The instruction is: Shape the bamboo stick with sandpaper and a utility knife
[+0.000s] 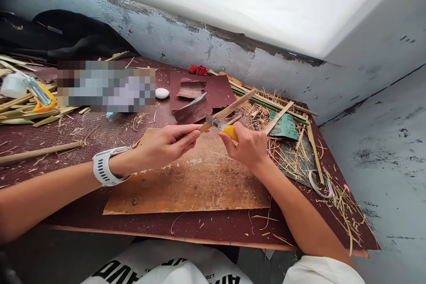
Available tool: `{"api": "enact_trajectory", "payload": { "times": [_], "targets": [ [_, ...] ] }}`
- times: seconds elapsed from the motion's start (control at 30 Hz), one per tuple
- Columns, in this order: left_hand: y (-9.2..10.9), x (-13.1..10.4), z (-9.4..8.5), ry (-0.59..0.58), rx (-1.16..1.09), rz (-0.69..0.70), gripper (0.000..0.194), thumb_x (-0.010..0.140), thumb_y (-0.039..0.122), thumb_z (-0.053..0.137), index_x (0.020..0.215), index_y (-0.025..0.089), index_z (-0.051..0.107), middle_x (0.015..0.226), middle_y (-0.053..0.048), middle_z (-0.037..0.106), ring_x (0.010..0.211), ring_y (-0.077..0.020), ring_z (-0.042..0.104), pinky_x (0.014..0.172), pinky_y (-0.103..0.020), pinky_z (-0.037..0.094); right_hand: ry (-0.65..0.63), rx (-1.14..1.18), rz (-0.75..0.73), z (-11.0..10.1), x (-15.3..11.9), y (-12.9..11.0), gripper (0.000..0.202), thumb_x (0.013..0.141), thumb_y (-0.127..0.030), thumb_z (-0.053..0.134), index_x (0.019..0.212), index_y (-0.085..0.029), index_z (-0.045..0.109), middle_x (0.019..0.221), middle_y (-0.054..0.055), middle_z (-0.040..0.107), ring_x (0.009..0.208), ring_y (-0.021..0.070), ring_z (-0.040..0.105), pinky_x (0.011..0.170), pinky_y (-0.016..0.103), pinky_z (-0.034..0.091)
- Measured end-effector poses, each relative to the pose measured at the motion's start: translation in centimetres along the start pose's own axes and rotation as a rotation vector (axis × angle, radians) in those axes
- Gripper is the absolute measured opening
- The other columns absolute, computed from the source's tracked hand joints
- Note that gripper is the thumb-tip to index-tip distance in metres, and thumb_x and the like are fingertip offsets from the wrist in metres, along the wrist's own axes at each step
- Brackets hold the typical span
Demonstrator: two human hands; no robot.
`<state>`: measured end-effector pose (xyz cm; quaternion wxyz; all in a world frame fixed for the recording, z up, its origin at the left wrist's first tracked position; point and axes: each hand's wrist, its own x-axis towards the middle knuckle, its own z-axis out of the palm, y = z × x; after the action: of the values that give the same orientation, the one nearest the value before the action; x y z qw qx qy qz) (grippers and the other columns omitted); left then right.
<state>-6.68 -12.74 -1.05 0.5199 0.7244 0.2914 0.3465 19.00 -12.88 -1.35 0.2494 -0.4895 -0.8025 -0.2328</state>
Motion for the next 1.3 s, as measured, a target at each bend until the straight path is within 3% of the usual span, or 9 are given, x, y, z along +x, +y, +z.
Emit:
{"api": "enact_trajectory", "payload": {
  "times": [0.17,0.3,0.57,0.73,0.87,0.93,1.03,1.2,1.3],
  "targets": [
    [0.8,0.5,-0.2,0.001,0.034,-0.101,0.026,0.109,0.034,0.043,0.097,0.017,0.058,0.063,0.007,0.037,0.05,-0.0103,0.031,0.047,-0.025,0.025,-0.039,-0.142,-0.021,0.7,0.2,1.4,0.059,0.103,-0.067,0.041,0.072,-0.019,0.057,0.053,0.001,0.055,0.044,0.0123,0.041,0.052,0.03,0.014],
    [1.6,1.1,-1.3,0.027,0.337,-0.057,0.031,0.107,0.032,0.043,0.082,0.018,0.053,0.065,0.003,0.047,0.057,-0.0118,0.039,0.055,-0.027,0.031,-0.067,-0.17,-0.015,1.2,0.4,1.7,0.06,0.103,-0.068,0.04,0.074,-0.019,0.059,0.054,0.002,0.056,0.045,0.0127,0.041,0.054,0.031,0.013],
    [2.9,1.8,-4.7,-0.148,0.515,-0.192,0.03,0.105,0.034,0.044,0.101,0.018,0.069,0.072,0.001,0.06,0.055,-0.0131,0.046,0.054,-0.026,0.037,-0.04,-0.209,-0.1,1.6,0.8,2.0,0.061,0.102,-0.07,0.042,0.073,-0.019,0.059,0.054,0.001,0.056,0.046,0.0128,0.04,0.054,0.031,0.014],
    [3.5,1.8,-5.2,-0.243,0.651,-0.186,0.033,0.105,0.033,0.041,0.103,0.018,0.071,0.073,-0.002,0.063,0.054,-0.0147,0.049,0.056,-0.027,0.037,-0.072,-0.21,-0.096,1.5,1.2,2.4,0.065,0.101,-0.073,0.039,0.069,-0.019,0.058,0.052,0.002,0.055,0.046,0.0127,0.039,0.054,0.032,0.014],
    [3.1,1.7,-4.1,-0.048,0.979,-0.076,0.028,0.102,0.023,0.042,0.108,0.014,0.068,0.075,-0.007,0.063,0.057,-0.0183,0.051,0.06,-0.031,0.035,-0.065,-0.208,-0.042,1.7,1.3,2.4,0.066,0.101,-0.073,0.036,0.072,-0.019,0.059,0.053,0.002,0.055,0.045,0.0128,0.038,0.054,0.032,0.013],
    [2.9,1.7,-3.7,-0.033,0.808,-0.102,0.03,0.104,0.026,0.04,0.106,0.014,0.068,0.074,-0.007,0.063,0.057,-0.0176,0.051,0.058,-0.03,0.036,-0.069,-0.206,-0.015,1.7,1.2,2.2,0.066,0.102,-0.073,0.033,0.073,-0.019,0.059,0.054,0.002,0.055,0.045,0.0129,0.038,0.054,0.032,0.013],
    [2.4,1.7,-3.9,-0.125,0.524,-0.134,0.037,0.107,0.036,0.038,0.102,0.016,0.069,0.071,-0.004,0.062,0.053,-0.0153,0.048,0.055,-0.028,0.035,-0.117,-0.197,-0.004,1.9,1.0,2.5,0.068,0.1,-0.076,0.032,0.073,-0.019,0.059,0.054,0.002,0.054,0.047,0.0131,0.038,0.055,0.032,0.014],
    [0.8,1.3,-5.2,0.043,1.165,-0.059,0.031,0.106,0.029,0.041,0.108,0.014,0.067,0.068,-0.007,0.061,0.055,-0.0202,0.051,0.057,-0.032,0.025,-0.206,-0.241,0.131,1.9,0.8,6.0,0.073,0.099,-0.08,0.03,0.079,-0.018,0.063,0.055,0.004,0.054,0.047,0.014,0.038,0.058,0.032,0.015],
    [0.1,1.3,-5.4,0.059,1.1,-0.038,0.031,0.108,0.03,0.039,0.105,0.015,0.066,0.068,-0.006,0.061,0.056,-0.0204,0.051,0.057,-0.032,0.024,-0.11,-0.251,0.199,1.4,0.6,6.7,0.072,0.101,-0.078,0.027,0.079,-0.019,0.062,0.054,0.004,0.051,0.046,0.0149,0.038,0.057,0.032,0.015]
  ]
}}
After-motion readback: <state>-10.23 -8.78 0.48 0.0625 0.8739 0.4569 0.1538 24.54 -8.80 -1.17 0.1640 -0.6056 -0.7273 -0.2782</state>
